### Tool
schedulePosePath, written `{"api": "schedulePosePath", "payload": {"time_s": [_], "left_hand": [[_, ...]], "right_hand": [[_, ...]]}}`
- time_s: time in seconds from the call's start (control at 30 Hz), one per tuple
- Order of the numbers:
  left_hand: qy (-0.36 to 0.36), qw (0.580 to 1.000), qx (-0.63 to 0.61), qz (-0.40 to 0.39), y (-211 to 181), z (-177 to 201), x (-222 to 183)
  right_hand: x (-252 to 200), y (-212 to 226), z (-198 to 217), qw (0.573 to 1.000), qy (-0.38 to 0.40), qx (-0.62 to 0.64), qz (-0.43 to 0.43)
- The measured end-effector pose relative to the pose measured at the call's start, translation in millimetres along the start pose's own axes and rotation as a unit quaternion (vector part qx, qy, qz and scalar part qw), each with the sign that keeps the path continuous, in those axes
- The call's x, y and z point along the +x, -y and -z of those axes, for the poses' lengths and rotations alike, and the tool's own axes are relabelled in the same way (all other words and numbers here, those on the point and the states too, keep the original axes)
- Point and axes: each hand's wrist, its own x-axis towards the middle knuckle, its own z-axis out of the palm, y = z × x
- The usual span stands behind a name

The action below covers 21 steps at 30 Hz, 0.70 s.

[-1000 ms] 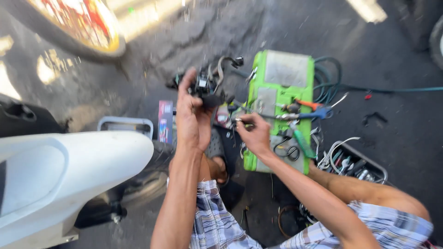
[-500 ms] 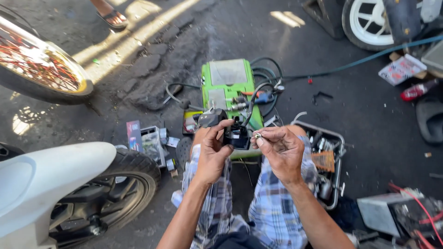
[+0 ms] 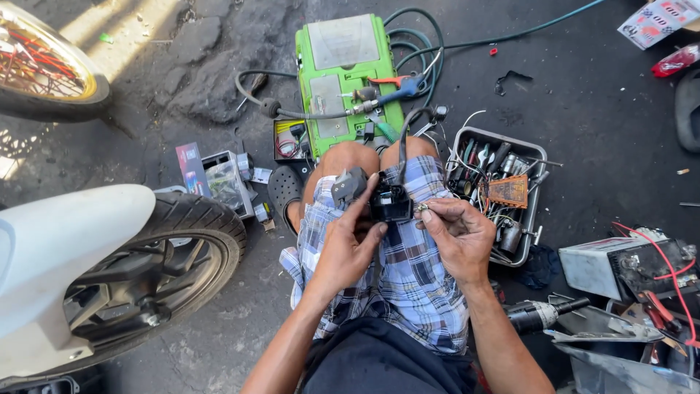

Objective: The person connects wires and assembles small electronic components for a motorcycle part by hand.

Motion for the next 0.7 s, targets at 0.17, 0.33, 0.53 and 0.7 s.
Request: {"api": "schedulePosePath", "payload": {"time_s": [0.17,0.33,0.53,0.7], "left_hand": [[0.019,0.993,0.117,0.009,-26.4,13.1,-6.9],[-0.035,0.995,0.096,-0.001,-10.6,10.9,-13.5],[-0.108,0.977,0.132,-0.125,-10.6,-16.7,-14.1],[-0.088,0.977,0.093,-0.169,-19.3,-20.9,-13.5]], "right_hand": [[-0.2,-2.4,2.8,1.0,0.002,-0.015,-0.008],[0.7,6.0,4.2,0.999,0.014,-0.04,0.003],[-5.2,34.3,-12.4,0.998,0.044,-0.05,0.001],[-13.3,35.5,-12.7,0.998,0.05,-0.043,-0.009]]}}
